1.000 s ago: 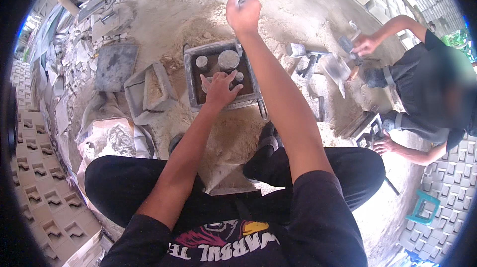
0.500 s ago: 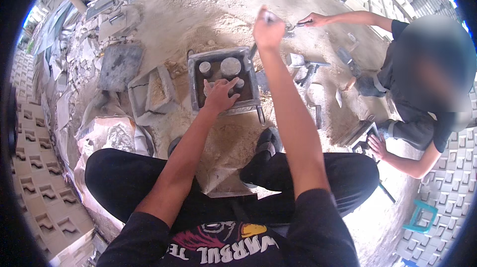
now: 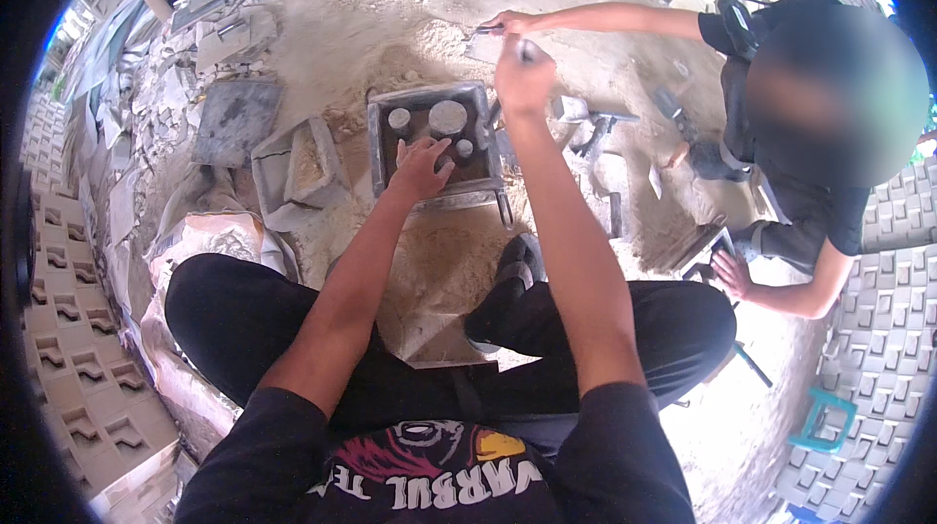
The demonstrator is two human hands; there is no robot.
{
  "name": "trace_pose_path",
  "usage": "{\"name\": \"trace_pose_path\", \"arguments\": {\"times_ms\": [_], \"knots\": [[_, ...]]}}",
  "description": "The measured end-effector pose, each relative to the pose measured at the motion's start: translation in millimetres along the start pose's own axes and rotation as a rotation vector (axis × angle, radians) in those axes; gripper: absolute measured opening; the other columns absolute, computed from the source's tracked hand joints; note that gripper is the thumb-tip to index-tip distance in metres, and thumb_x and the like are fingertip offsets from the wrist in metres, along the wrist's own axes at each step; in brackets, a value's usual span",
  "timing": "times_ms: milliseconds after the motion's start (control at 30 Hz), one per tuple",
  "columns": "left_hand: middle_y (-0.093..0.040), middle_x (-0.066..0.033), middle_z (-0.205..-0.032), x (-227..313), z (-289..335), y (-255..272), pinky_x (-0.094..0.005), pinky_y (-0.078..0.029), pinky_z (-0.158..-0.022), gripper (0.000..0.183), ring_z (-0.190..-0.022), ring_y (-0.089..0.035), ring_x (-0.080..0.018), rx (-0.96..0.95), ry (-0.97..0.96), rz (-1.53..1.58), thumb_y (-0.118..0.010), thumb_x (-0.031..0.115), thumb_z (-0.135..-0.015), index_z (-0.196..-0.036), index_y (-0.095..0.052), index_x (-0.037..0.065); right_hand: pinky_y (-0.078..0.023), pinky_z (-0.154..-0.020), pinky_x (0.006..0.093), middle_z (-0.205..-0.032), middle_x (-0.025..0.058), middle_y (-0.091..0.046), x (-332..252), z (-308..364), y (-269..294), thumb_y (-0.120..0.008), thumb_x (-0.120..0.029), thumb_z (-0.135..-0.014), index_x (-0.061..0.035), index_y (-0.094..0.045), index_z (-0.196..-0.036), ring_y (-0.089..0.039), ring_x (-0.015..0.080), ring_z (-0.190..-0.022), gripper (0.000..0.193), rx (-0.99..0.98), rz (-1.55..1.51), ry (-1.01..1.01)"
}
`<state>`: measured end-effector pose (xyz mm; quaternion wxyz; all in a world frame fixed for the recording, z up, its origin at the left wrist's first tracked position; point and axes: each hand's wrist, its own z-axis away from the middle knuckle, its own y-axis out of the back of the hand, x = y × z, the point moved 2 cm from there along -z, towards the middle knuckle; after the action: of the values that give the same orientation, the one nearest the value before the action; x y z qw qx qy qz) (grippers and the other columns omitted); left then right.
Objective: The person cleans and finishes decorative masonry blocks using a small metal scraper, removes a stone mold from a metal frame, and clears debris from the workspace using a small brush.
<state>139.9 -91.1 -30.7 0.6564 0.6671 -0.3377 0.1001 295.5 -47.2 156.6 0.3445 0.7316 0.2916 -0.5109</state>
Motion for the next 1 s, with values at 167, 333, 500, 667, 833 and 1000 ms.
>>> {"name": "trace_pose_path", "arguments": {"times_ms": [167,333,500,667,833,1000], "knots": [[-0.059,-0.0135,-0.110,-18.4,-3.9,-2.9,-0.0524,-0.022,-0.111,0.031,-0.111,-0.053,-0.0309,0.079,-0.070,0.129,-0.063,0.025,-0.083,-0.108,-0.065,0.007,-0.040,-0.054,0.0402,-0.049,0.0105,-0.048,17.7,7.6,5.4,-0.053,-0.046,-0.093,0.0058,-0.053,-0.061,-0.041,0.0175,-0.050,0.060,0.144,0.195,-0.023],[-0.064,-0.0125,-0.104,-18.3,-1.6,9.3,-0.0505,-0.027,-0.109,0.025,-0.110,-0.054,-0.0302,-0.043,-0.047,0.132,-0.060,0.028,-0.085,-0.102,-0.068,0.011,-0.044,-0.064,0.0429,-0.056,0.0182,-0.056,6.8,33.9,8.8,-0.056,-0.049,-0.090,0.0101,-0.056,-0.064,-0.054,0.0212,-0.059,0.065,0.175,0.002,-0.093],[-0.063,-0.0109,-0.108,-2.8,-2.2,9.1,-0.0469,-0.032,-0.104,0.026,-0.115,-0.052,-0.0296,-0.052,0.006,0.066,-0.060,0.029,-0.086,-0.105,-0.068,0.014,-0.047,-0.071,0.0402,-0.067,0.0215,-0.063,37.8,35.4,8.8,-0.054,-0.050,-0.091,0.0102,-0.065,-0.081,-0.063,0.0281,-0.071,0.062,-0.080,0.174,-0.042],[-0.059,-0.0124,-0.115,-13.6,-1.7,6.2,-0.0455,-0.035,-0.102,0.029,-0.114,-0.052,-0.0310,-0.041,-0.017,0.075,-0.060,0.026,-0.086,-0.110,-0.065,0.011,-0.047,-0.075,0.0403,-0.076,0.0225,-0.066,15.3,64.4,11.2,-0.053,-0.048,-0.092,0.0080,-0.067,-0.088,-0.065,0.0304,-0.078,0.058,0.206,0.062,0.052],[-0.057,-0.0168,-0.118,-39.9,-0.4,5.8,-0.0420,-0.039,-0.100,0.034,-0.113,-0.052,-0.0340,0.052,0.017,0.194,-0.058,0.022,-0.086,-0.115,-0.060,0.004,-0.046,-0.074,0.0411,-0.073,0.0187,-0.066,-11.5,71.6,14.1,-0.052,-0.045,-0.093,0.0072,-0.067,-0.083,-0.060,0.0267,-0.071,0.055,0.037,0.042,-0.153],[-0.055,-0.0178,-0.122,-35.3,-3.6,0.2,-0.0413,-0.041,-0.099,0.037,-0.115,-0.052,-0.0348,0.055,0.132,0.195,-0.053,0.017,-0.087,-0.120,-0.056,0.003,-0.044,-0.068,0.0396,-0.062,0.0135,-0.060,22.3,64.8,10.0,-0.051,-0.045,-0.094,0.0065,-0.062,-0.072,-0.053,0.0218,-0.063,0.057,0.026,-0.024,-0.214]]}}
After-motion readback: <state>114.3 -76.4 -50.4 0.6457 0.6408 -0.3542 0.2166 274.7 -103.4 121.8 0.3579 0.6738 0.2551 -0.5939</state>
